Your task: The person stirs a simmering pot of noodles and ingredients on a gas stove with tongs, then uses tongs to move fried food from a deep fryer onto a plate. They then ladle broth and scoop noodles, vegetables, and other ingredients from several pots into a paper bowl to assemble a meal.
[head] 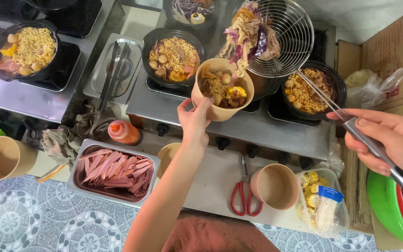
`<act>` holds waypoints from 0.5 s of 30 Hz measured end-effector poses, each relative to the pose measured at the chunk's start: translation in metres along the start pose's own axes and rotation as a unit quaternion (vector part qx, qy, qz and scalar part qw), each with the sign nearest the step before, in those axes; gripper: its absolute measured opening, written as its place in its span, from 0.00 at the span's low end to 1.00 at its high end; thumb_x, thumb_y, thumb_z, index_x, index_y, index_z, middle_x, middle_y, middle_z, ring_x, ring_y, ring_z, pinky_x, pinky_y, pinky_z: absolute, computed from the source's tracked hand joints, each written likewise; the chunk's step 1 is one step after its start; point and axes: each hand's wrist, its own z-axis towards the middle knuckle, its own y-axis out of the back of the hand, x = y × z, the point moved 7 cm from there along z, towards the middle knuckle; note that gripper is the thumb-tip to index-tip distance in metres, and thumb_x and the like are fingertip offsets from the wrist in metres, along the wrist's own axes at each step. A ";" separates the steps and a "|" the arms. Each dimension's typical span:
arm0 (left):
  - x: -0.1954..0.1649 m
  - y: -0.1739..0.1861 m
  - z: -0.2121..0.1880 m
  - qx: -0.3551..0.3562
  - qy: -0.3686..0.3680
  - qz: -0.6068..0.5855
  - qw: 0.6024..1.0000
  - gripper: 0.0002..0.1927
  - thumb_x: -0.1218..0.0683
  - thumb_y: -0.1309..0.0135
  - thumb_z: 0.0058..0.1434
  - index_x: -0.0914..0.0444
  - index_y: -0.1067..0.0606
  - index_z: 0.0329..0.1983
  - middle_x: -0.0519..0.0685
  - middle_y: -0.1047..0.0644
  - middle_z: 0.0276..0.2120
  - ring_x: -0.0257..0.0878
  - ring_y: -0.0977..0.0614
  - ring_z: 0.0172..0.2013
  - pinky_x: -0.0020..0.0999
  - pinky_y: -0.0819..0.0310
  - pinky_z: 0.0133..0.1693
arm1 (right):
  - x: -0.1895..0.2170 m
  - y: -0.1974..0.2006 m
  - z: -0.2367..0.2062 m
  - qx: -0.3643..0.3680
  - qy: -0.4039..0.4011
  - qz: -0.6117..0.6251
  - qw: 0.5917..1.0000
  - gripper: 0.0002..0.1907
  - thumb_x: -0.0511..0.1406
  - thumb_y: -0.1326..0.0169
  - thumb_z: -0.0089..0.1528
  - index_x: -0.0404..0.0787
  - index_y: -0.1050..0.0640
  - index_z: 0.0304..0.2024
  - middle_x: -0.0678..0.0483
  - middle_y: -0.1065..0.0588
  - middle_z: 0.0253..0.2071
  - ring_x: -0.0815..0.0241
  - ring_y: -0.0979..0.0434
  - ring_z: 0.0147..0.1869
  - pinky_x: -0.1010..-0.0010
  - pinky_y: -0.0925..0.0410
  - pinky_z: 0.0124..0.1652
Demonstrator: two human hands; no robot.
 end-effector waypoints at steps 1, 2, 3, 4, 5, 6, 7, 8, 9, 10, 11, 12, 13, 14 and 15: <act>0.000 -0.001 -0.002 -0.006 0.005 0.000 1.000 0.48 0.49 0.32 0.42 0.56 0.43 0.66 0.52 0.28 0.55 0.44 0.25 0.52 0.47 0.30 0.49 | 0.004 -0.004 -0.004 0.041 0.028 0.035 0.998 0.24 0.33 0.66 0.75 0.29 0.32 0.69 0.55 0.32 0.25 0.74 0.37 0.13 0.78 0.42 0.14; -0.001 -0.002 -0.004 -0.007 0.005 -0.005 1.000 0.49 0.50 0.32 0.42 0.55 0.44 0.66 0.52 0.29 0.56 0.44 0.25 0.53 0.47 0.31 0.50 | 0.005 -0.004 -0.007 0.051 0.032 0.043 0.997 0.24 0.33 0.66 0.75 0.28 0.32 0.70 0.55 0.32 0.25 0.74 0.37 0.13 0.78 0.41 0.14; -0.001 -0.004 -0.006 -0.009 0.003 -0.010 1.000 0.50 0.50 0.32 0.42 0.55 0.44 0.67 0.52 0.30 0.57 0.44 0.26 0.54 0.48 0.32 0.51 | 0.006 -0.003 -0.009 0.061 0.037 0.051 0.996 0.24 0.33 0.67 0.75 0.28 0.33 0.70 0.54 0.31 0.25 0.73 0.37 0.13 0.78 0.40 0.14; -0.001 -0.005 -0.007 -0.011 0.002 -0.015 1.000 0.50 0.50 0.32 0.42 0.54 0.45 0.67 0.52 0.31 0.58 0.44 0.27 0.55 0.48 0.32 0.51 | 0.005 0.000 -0.012 0.056 0.030 0.039 0.997 0.24 0.33 0.67 0.75 0.28 0.33 0.71 0.53 0.32 0.25 0.73 0.37 0.13 0.77 0.40 0.13; -0.001 -0.005 -0.007 -0.015 0.009 -0.019 1.000 0.50 0.50 0.33 0.41 0.54 0.45 0.67 0.53 0.31 0.58 0.45 0.26 0.55 0.49 0.32 0.52 | 0.004 0.003 -0.014 0.052 0.023 0.026 0.998 0.25 0.33 0.67 0.75 0.29 0.33 0.71 0.53 0.32 0.24 0.72 0.37 0.12 0.77 0.39 0.11; -0.001 -0.006 -0.008 -0.019 0.015 -0.024 0.999 0.50 0.50 0.33 0.41 0.55 0.45 0.67 0.53 0.31 0.58 0.45 0.26 0.55 0.49 0.32 0.53 | 0.003 0.010 -0.017 0.033 0.005 -0.008 0.999 0.26 0.34 0.68 0.75 0.30 0.33 0.72 0.53 0.32 0.23 0.71 0.37 0.10 0.76 0.39 0.09; 0.000 -0.007 -0.007 -0.023 0.021 -0.029 0.999 0.50 0.50 0.33 0.41 0.55 0.45 0.67 0.54 0.31 0.58 0.46 0.25 0.55 0.50 0.32 0.54 | 0.001 0.016 -0.019 0.015 -0.014 -0.042 0.999 0.27 0.34 0.68 0.74 0.32 0.33 0.72 0.52 0.33 0.22 0.70 0.38 0.09 0.76 0.38 0.07; 0.000 -0.009 -0.007 -0.026 0.023 -0.030 0.999 0.51 0.50 0.33 0.41 0.55 0.45 0.67 0.53 0.31 0.58 0.46 0.26 0.56 0.50 0.32 0.55 | 0.003 0.016 -0.021 0.039 0.002 -0.016 0.999 0.26 0.34 0.68 0.75 0.31 0.33 0.73 0.52 0.32 0.23 0.70 0.37 0.10 0.75 0.37 0.09; 0.000 -0.010 -0.007 -0.030 0.025 -0.032 0.999 0.51 0.50 0.33 0.41 0.55 0.46 0.67 0.53 0.32 0.59 0.47 0.26 0.56 0.51 0.33 0.55 | 0.005 0.016 -0.022 0.063 0.018 0.010 0.998 0.26 0.34 0.68 0.75 0.31 0.34 0.73 0.52 0.31 0.23 0.70 0.36 0.10 0.75 0.35 0.10; 0.000 -0.011 -0.006 -0.032 0.027 -0.033 0.999 0.51 0.50 0.33 0.41 0.55 0.46 0.68 0.53 0.32 0.59 0.47 0.26 0.56 0.51 0.33 0.56 | 0.006 0.018 -0.024 0.077 0.027 0.023 0.996 0.26 0.34 0.68 0.76 0.30 0.35 0.73 0.52 0.31 0.23 0.70 0.35 0.10 0.74 0.35 0.11; 0.000 -0.013 -0.006 -0.031 0.026 -0.036 0.999 0.51 0.51 0.33 0.41 0.55 0.46 0.68 0.53 0.33 0.59 0.47 0.26 0.57 0.52 0.34 0.56 | 0.007 0.019 -0.025 0.091 0.036 0.036 0.995 0.25 0.33 0.69 0.76 0.30 0.35 0.73 0.52 0.31 0.24 0.70 0.34 0.11 0.74 0.34 0.11; 0.001 -0.015 -0.005 -0.031 0.027 -0.039 0.998 0.52 0.51 0.33 0.41 0.55 0.46 0.68 0.52 0.33 0.59 0.47 0.27 0.57 0.53 0.34 0.57 | 0.007 0.022 -0.026 0.095 0.036 0.037 0.994 0.26 0.34 0.69 0.76 0.30 0.35 0.73 0.52 0.30 0.24 0.70 0.34 0.11 0.74 0.33 0.11; 0.001 -0.016 -0.005 -0.031 0.027 -0.043 0.998 0.52 0.51 0.32 0.41 0.55 0.47 0.68 0.52 0.34 0.59 0.47 0.27 0.57 0.53 0.34 0.57 | 0.005 0.023 -0.026 0.093 0.030 0.036 0.995 0.26 0.34 0.69 0.76 0.30 0.35 0.74 0.51 0.30 0.24 0.69 0.34 0.10 0.73 0.33 0.11; 0.001 -0.018 -0.005 -0.028 0.023 -0.042 0.998 0.52 0.51 0.32 0.41 0.55 0.47 0.68 0.53 0.33 0.59 0.47 0.27 0.57 0.53 0.34 0.57 | 0.004 0.025 -0.027 0.091 0.025 0.036 0.995 0.26 0.34 0.69 0.76 0.30 0.35 0.74 0.51 0.30 0.23 0.69 0.34 0.10 0.73 0.33 0.10; 0.001 -0.020 -0.005 -0.026 0.019 -0.042 0.999 0.53 0.51 0.32 0.40 0.55 0.47 0.68 0.53 0.32 0.59 0.47 0.27 0.57 0.53 0.34 0.57 | 0.002 0.024 -0.026 0.084 0.012 0.033 0.996 0.26 0.34 0.69 0.76 0.30 0.35 0.75 0.50 0.30 0.23 0.68 0.34 0.10 0.72 0.34 0.10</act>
